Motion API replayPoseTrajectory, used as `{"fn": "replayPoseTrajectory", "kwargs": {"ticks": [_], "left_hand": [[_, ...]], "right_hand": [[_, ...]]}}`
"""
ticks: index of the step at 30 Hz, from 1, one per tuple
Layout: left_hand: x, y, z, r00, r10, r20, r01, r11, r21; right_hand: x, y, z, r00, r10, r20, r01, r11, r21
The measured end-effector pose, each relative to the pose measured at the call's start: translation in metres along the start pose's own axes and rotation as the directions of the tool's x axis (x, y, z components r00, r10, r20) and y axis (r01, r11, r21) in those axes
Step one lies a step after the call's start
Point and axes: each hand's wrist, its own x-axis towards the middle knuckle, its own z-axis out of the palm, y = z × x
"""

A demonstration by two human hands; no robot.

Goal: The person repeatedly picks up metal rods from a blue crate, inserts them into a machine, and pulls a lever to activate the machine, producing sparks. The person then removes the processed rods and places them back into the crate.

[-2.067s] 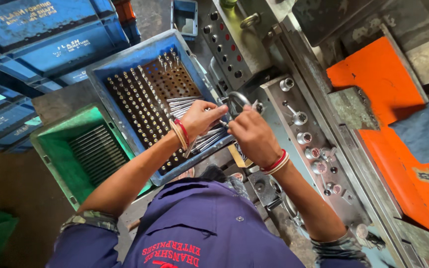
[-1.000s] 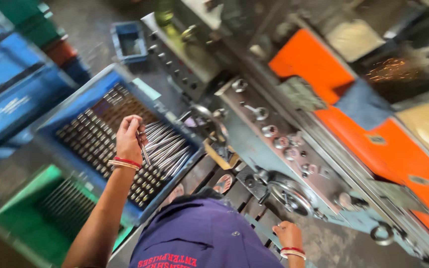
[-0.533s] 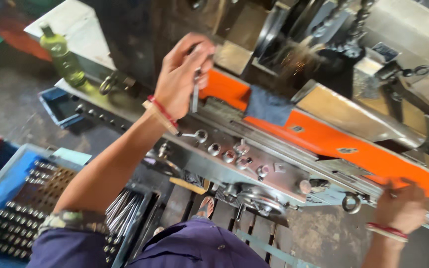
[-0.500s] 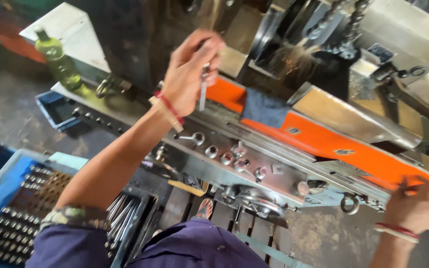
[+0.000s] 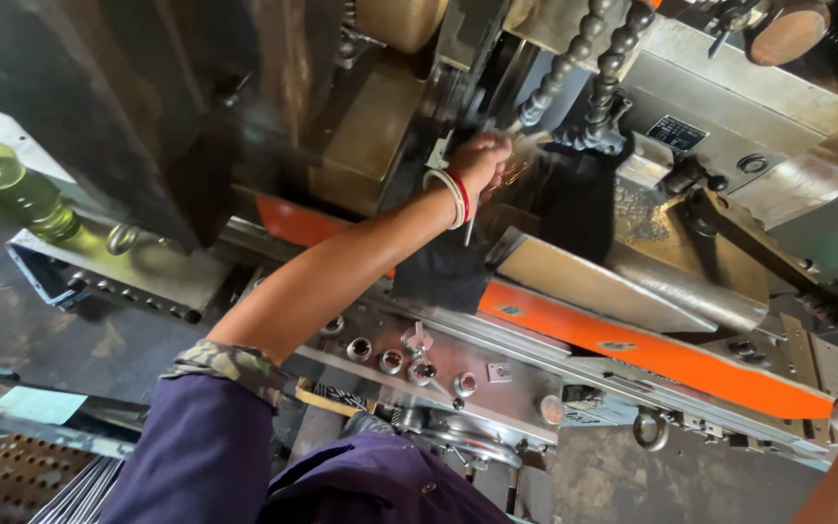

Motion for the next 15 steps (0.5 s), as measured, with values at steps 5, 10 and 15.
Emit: {"fn": "replayPoseTrajectory", "kwargs": {"ticks": [5, 10, 15], "left_hand": [[0.05, -0.053, 0.002, 0.996, 0.042, 0.081, -0.048, 0.996, 0.075], [0.054, -0.091, -0.008, 0.994, -0.07, 0.086, 0.027, 0.905, 0.424], [0.046, -0.105, -0.012, 0.985, -0.124, 0.118, 0.048, 0.864, 0.5]], "right_hand": [[0.013, 0.011, 0.025, 0.999, -0.031, -0.038, 0.032, 0.999, 0.039], [0.018, 0.02, 0.043, 0.994, -0.087, -0.068, 0.086, 0.996, -0.015], [0.021, 0.021, 0.048, 0.911, -0.22, 0.349, 0.413, 0.469, -0.781]]}}
